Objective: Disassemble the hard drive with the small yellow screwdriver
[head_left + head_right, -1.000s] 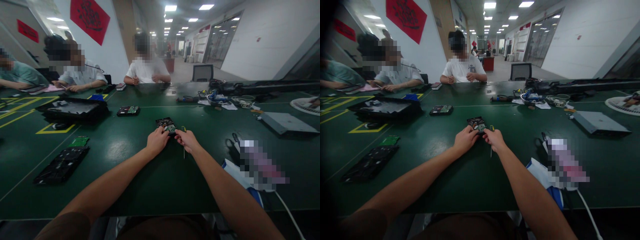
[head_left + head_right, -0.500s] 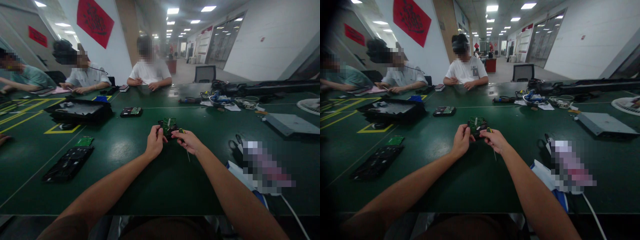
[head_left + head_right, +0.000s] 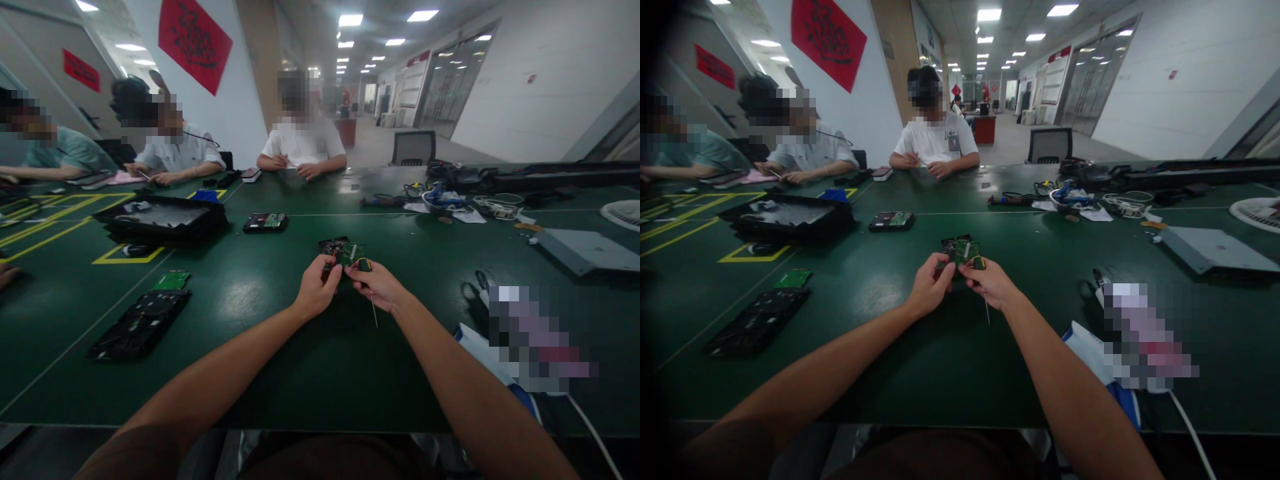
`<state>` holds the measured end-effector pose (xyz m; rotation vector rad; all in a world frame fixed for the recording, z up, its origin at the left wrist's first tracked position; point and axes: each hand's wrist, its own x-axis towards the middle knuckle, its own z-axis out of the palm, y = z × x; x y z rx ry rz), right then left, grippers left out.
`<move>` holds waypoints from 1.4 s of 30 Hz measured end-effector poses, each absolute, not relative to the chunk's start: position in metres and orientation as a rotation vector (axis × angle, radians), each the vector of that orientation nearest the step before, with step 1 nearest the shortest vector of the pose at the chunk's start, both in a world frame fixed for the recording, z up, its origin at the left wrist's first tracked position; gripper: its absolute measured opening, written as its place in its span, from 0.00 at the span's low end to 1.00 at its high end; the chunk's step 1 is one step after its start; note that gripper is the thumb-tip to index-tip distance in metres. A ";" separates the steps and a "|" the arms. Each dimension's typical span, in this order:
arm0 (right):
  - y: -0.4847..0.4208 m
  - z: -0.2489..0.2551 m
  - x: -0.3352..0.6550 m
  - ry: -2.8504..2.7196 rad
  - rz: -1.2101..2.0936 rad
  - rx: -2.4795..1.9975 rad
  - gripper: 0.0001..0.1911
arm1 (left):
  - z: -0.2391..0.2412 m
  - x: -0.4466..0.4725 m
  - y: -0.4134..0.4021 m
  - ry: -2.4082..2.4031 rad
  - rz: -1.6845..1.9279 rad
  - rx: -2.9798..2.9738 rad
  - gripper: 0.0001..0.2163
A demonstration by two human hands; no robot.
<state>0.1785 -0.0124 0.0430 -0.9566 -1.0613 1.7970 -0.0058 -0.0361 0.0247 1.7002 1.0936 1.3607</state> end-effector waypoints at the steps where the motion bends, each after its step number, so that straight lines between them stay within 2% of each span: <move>1: -0.012 0.043 0.179 -1.052 1.800 -0.944 0.23 | 0.025 -0.007 -0.035 1.089 1.357 1.705 0.12; 8: -0.010 0.044 0.184 -1.038 1.795 -0.936 0.20 | 0.022 -0.011 -0.027 0.991 1.325 1.509 0.17; 18: -0.007 0.040 0.180 -0.884 1.784 -0.955 0.14 | 0.011 -0.010 -0.015 0.998 1.403 1.358 0.20; 23: -0.002 0.036 0.181 -0.831 1.745 -1.006 0.13 | 0.012 -0.020 -0.022 1.186 1.282 1.592 0.17; 28: 0.003 0.036 0.188 -0.908 1.451 -1.146 0.17 | 0.010 -0.059 -0.022 1.536 1.294 1.938 0.16; 31: 0.004 0.035 0.186 -0.992 1.374 -1.220 0.16 | 0.008 -0.070 -0.019 1.656 1.154 2.087 0.21; 36: 0.008 0.027 0.176 -1.040 1.244 -1.317 0.14 | 0.008 -0.061 -0.018 1.543 0.941 2.377 0.28; 42: 0.009 0.024 0.179 -1.182 1.108 -1.388 0.15 | 0.007 -0.061 -0.019 1.467 0.894 2.508 0.26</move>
